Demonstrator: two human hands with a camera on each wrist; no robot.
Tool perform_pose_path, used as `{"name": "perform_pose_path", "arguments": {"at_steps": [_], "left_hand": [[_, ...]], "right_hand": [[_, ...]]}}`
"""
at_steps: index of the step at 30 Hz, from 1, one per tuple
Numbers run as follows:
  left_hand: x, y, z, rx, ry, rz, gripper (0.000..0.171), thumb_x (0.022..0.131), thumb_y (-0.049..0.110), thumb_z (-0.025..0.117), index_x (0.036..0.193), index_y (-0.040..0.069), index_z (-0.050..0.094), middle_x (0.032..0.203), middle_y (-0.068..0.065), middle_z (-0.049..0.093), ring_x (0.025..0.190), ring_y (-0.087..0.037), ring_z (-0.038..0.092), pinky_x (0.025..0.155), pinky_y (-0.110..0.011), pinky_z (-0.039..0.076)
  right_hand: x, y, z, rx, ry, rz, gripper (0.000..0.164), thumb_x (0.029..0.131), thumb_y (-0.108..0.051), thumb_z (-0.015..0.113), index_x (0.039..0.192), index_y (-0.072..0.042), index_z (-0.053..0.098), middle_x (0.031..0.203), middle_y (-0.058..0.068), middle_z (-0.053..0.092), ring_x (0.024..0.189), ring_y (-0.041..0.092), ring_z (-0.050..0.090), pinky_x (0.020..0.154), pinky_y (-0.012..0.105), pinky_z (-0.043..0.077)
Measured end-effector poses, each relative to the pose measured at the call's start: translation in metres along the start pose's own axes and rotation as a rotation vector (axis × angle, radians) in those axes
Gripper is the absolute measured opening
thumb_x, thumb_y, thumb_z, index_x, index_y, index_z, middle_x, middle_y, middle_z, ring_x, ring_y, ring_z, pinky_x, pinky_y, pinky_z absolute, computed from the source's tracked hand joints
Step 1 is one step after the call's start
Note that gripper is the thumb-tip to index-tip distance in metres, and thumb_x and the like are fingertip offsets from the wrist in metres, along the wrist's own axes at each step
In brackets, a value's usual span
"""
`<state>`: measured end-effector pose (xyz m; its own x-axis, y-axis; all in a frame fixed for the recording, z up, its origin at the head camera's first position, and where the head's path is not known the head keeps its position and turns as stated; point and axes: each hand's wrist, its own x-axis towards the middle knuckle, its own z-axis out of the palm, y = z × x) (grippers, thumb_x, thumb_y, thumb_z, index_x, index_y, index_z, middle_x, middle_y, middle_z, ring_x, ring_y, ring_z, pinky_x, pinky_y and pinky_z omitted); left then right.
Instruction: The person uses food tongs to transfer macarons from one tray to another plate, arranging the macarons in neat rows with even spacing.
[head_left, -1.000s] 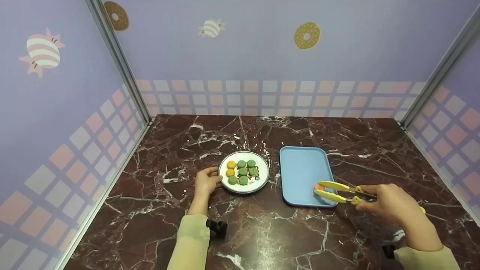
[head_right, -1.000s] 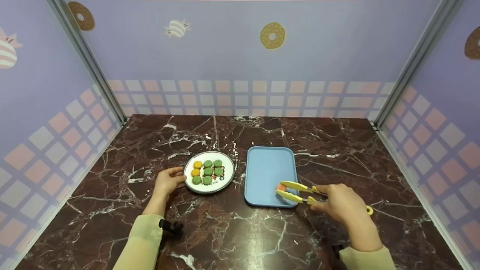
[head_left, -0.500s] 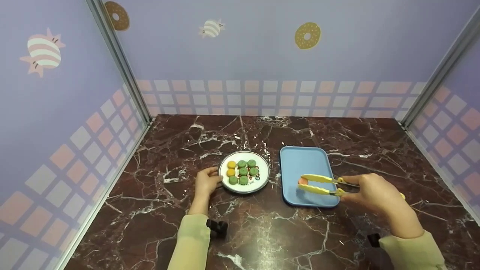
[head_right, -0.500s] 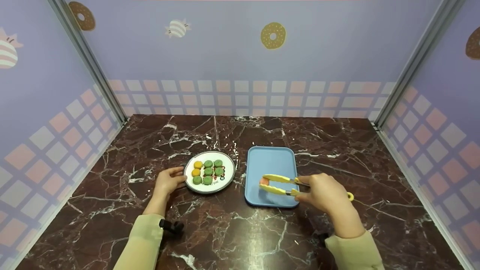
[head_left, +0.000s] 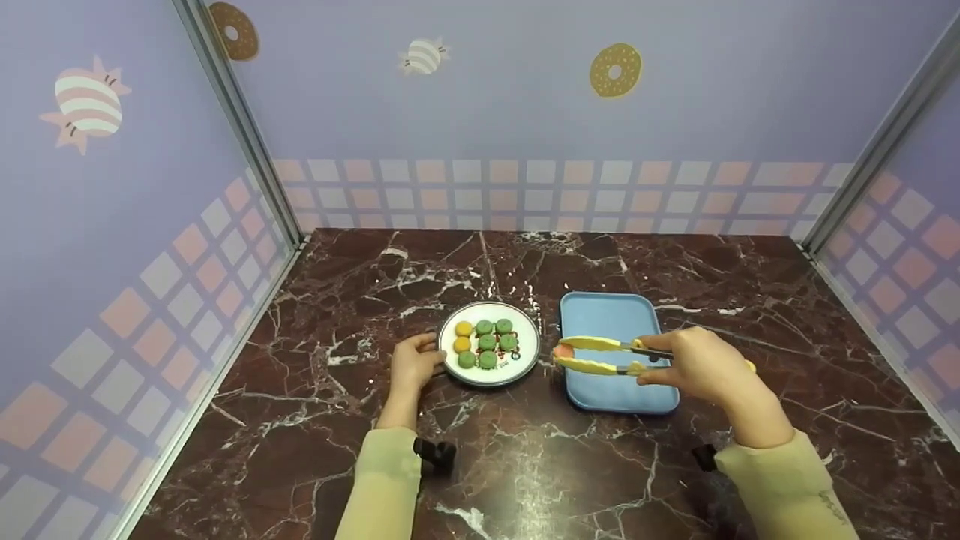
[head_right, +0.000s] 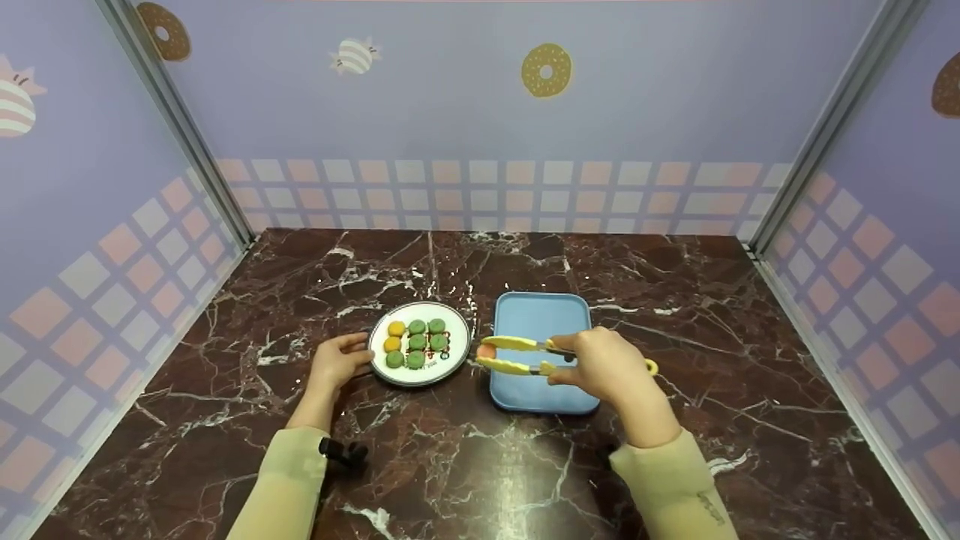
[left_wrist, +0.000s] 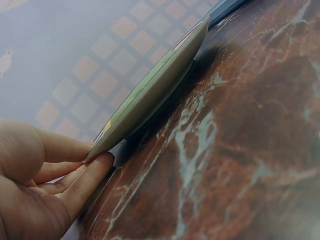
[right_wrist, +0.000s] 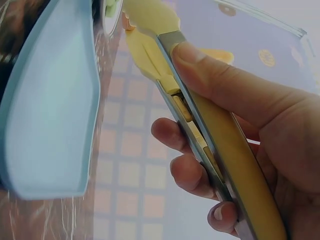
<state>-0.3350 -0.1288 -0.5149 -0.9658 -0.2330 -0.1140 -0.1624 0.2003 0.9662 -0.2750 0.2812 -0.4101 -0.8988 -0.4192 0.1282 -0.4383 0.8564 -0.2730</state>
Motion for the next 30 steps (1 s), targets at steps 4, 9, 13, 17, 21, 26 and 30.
{"name": "perform_pose_path", "arguments": {"at_steps": [4,9,13,17,21,26,30], "left_hand": [[0.0,0.0,0.0,-0.007,-0.001,-0.005,0.048,0.088,-0.011,0.065,0.136,-0.014,0.057,0.131,-0.037,0.061,0.112,-0.043,0.071,0.08,-0.035,0.069],[0.0,0.001,0.0,-0.009,-0.002,-0.014,0.048,0.088,-0.011,0.065,0.136,-0.014,0.058,0.131,-0.037,0.061,0.111,-0.043,0.071,0.08,-0.035,0.069],[0.0,0.001,0.0,-0.025,-0.005,-0.016,0.049,0.088,-0.012,0.065,0.136,-0.014,0.057,0.13,-0.037,0.062,0.111,-0.043,0.071,0.08,-0.035,0.069],[0.0,0.0,0.0,-0.02,-0.002,-0.006,0.048,0.087,-0.012,0.065,0.135,-0.015,0.057,0.129,-0.038,0.062,0.11,-0.043,0.071,0.079,-0.034,0.069],[0.0,0.0,0.0,-0.025,-0.006,-0.007,0.048,0.087,-0.012,0.065,0.135,-0.016,0.057,0.129,-0.038,0.062,0.109,-0.043,0.072,0.079,-0.034,0.069],[0.001,0.0,-0.001,-0.029,-0.008,-0.018,0.048,0.088,-0.012,0.065,0.135,-0.014,0.058,0.129,-0.037,0.063,0.105,-0.04,0.074,0.077,-0.034,0.069],[0.002,0.0,-0.001,-0.022,-0.007,-0.022,0.048,0.089,-0.012,0.066,0.136,-0.014,0.057,0.13,-0.036,0.063,0.104,-0.038,0.074,0.077,-0.034,0.069]], "right_hand": [[0.014,-0.005,0.007,-0.008,0.004,-0.035,0.06,0.081,-0.042,0.086,0.129,-0.009,0.073,0.118,0.013,0.077,0.094,0.036,0.075,0.074,0.051,0.064],[0.03,-0.014,0.018,0.007,-0.004,-0.058,0.058,0.08,-0.039,0.087,0.128,-0.01,0.074,0.117,0.011,0.078,0.097,0.035,0.075,0.077,0.052,0.065],[0.042,-0.021,0.026,0.022,-0.007,-0.099,0.054,0.08,-0.037,0.087,0.125,-0.011,0.075,0.113,0.008,0.079,0.095,0.031,0.076,0.078,0.05,0.065],[0.052,-0.026,0.034,0.022,-0.026,-0.107,0.052,0.08,-0.039,0.087,0.124,-0.012,0.076,0.111,0.006,0.08,0.094,0.029,0.076,0.078,0.049,0.065],[0.059,-0.028,0.039,0.02,-0.059,-0.086,0.051,0.081,-0.036,0.087,0.125,-0.012,0.076,0.112,0.007,0.08,0.096,0.031,0.075,0.077,0.048,0.065],[0.065,-0.031,0.044,0.002,-0.079,-0.067,0.053,0.08,-0.037,0.087,0.126,-0.013,0.075,0.113,0.007,0.079,0.096,0.032,0.075,0.075,0.048,0.065],[0.068,-0.033,0.045,0.003,-0.09,-0.07,0.053,0.081,-0.037,0.087,0.126,-0.012,0.075,0.114,0.007,0.079,0.097,0.032,0.075,0.078,0.048,0.065]]}}
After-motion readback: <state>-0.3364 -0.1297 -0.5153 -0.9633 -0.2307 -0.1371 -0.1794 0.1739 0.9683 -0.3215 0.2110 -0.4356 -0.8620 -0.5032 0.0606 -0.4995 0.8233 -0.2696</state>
